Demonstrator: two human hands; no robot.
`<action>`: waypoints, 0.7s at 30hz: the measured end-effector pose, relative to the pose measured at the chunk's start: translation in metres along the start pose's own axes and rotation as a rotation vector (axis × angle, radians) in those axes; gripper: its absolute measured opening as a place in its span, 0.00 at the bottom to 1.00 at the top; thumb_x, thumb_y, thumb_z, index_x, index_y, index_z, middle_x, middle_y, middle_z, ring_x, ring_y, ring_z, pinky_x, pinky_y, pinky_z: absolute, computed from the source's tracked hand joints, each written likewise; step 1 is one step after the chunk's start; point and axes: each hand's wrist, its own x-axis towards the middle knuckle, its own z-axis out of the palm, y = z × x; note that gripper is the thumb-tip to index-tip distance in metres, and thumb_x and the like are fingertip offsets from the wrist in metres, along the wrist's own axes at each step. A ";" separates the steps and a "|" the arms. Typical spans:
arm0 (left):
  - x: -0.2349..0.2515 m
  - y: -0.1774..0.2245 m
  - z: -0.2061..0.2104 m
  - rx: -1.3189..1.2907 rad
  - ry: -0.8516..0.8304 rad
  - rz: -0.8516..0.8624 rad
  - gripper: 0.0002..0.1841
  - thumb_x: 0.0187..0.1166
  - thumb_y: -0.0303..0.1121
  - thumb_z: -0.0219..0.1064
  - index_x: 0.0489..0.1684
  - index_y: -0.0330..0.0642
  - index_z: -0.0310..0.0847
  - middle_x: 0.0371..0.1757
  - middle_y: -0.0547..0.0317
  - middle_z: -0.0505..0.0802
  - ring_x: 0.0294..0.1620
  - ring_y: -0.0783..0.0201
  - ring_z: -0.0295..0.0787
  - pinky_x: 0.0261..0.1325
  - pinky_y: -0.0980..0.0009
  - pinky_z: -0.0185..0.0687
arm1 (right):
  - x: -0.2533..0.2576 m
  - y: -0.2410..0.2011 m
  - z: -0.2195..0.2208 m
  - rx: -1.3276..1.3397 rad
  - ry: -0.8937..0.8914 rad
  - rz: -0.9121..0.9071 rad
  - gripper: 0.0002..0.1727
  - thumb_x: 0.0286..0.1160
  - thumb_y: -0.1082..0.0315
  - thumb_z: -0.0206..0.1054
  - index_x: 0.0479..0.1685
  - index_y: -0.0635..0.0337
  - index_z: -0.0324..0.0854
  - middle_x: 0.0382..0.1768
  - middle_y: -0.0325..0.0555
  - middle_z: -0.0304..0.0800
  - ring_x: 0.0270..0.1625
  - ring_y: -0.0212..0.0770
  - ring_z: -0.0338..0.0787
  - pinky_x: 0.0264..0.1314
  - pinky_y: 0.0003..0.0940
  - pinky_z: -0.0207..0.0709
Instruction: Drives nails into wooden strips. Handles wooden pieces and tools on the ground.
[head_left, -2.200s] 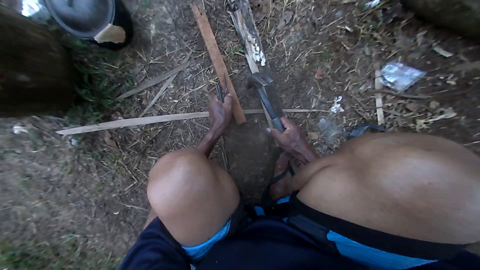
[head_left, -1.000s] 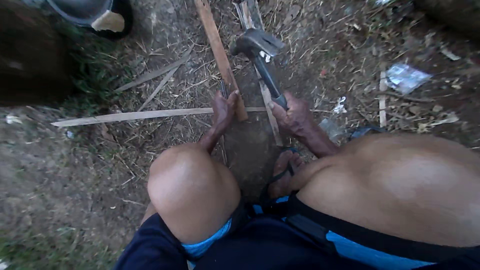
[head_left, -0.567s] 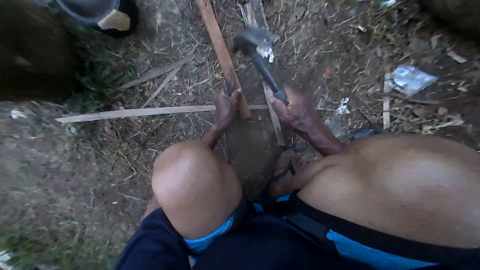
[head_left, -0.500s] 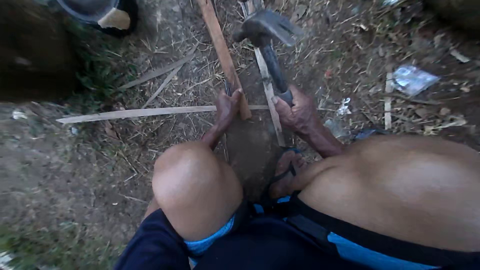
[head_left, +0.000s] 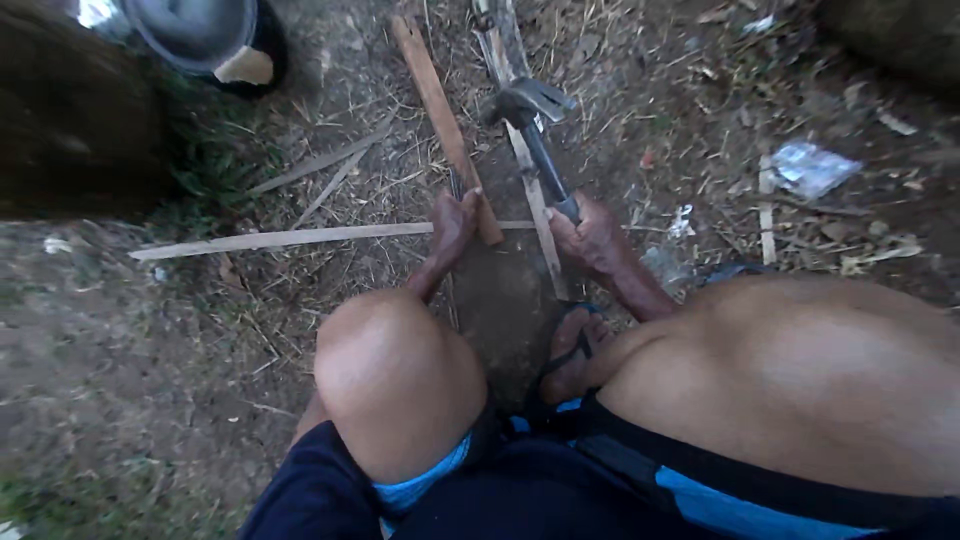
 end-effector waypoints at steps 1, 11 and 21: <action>-0.002 0.005 -0.001 0.038 0.001 -0.004 0.24 0.80 0.53 0.69 0.53 0.37 0.82 0.35 0.51 0.93 0.33 0.57 0.93 0.42 0.52 0.92 | -0.003 0.003 0.001 -0.001 0.009 0.029 0.28 0.85 0.40 0.58 0.53 0.60 0.81 0.29 0.53 0.85 0.30 0.52 0.87 0.36 0.58 0.81; -0.004 0.004 -0.009 -0.091 -0.081 0.001 0.17 0.83 0.44 0.63 0.52 0.36 0.81 0.28 0.55 0.92 0.24 0.59 0.91 0.30 0.58 0.91 | -0.016 0.003 0.010 0.067 -0.020 0.187 0.27 0.83 0.39 0.61 0.52 0.56 0.84 0.28 0.48 0.86 0.30 0.48 0.88 0.36 0.56 0.82; -0.023 -0.027 -0.034 -0.861 -0.424 -0.268 0.09 0.88 0.38 0.59 0.40 0.45 0.76 0.25 0.62 0.83 0.15 0.73 0.73 0.14 0.80 0.67 | -0.008 0.002 0.033 0.325 -0.051 0.251 0.24 0.79 0.42 0.67 0.54 0.53 0.84 0.27 0.45 0.85 0.24 0.43 0.85 0.30 0.50 0.83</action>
